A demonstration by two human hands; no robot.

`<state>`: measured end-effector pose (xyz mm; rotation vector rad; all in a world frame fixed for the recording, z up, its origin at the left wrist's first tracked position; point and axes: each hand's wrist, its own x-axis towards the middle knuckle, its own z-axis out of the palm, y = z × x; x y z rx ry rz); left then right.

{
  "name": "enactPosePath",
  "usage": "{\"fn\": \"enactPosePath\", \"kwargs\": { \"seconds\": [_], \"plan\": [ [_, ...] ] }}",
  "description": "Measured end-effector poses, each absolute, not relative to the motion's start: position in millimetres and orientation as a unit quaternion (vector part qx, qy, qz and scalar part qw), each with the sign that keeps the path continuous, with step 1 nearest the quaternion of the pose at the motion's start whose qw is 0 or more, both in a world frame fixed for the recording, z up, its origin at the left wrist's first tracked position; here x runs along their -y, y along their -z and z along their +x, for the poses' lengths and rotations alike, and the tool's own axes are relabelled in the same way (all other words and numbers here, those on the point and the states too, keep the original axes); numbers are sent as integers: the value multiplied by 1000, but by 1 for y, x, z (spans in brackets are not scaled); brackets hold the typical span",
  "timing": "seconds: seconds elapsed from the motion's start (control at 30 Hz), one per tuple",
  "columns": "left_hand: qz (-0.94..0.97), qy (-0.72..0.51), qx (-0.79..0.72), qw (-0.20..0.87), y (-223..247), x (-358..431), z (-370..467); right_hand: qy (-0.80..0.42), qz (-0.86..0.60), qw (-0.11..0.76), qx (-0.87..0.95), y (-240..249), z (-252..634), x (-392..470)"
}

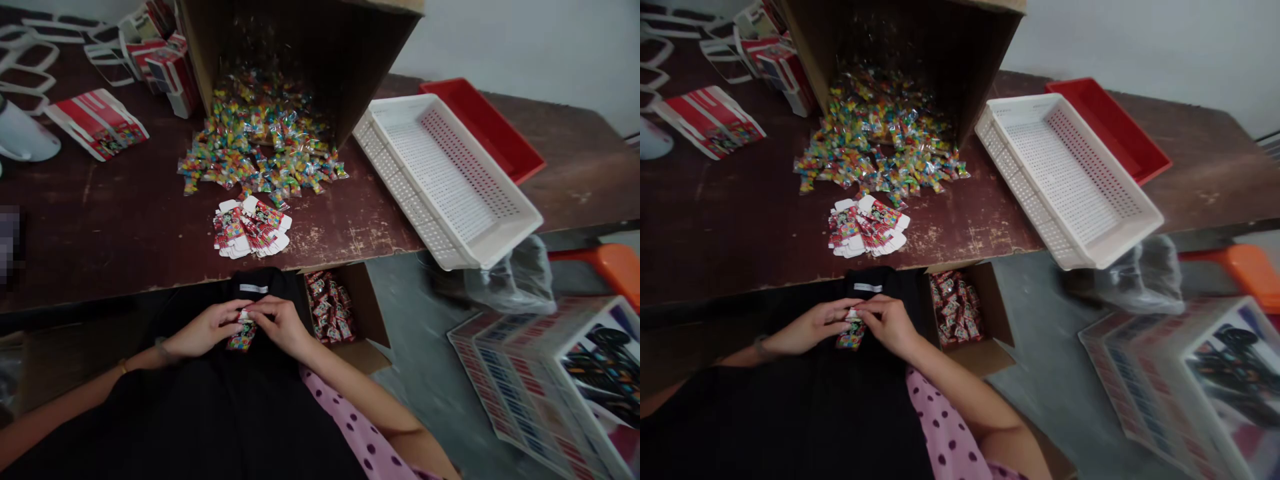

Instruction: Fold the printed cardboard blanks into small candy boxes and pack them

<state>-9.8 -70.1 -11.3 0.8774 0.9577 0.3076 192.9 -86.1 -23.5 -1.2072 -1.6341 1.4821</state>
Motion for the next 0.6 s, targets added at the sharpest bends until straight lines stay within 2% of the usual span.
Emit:
{"fn": "enactPosePath", "kwargs": {
  "seconds": [0.13,0.27,0.4,0.5,0.6],
  "plan": [
    [417,-134,-443,782,17,71,-13,-587,-416,296,629,26,196,86],
    [409,-144,-440,786,12,68,-10,-691,-467,300,463,39,198,81],
    [414,-142,-472,766,7,64,-6,-771,-459,254,362,46,197,76],
    [383,-122,-495,771,6,64,-6,-762,-460,252,380,42,193,78],
    [355,-123,-508,775,9,64,-8,-672,-485,300,472,36,189,82]
  ]
}}
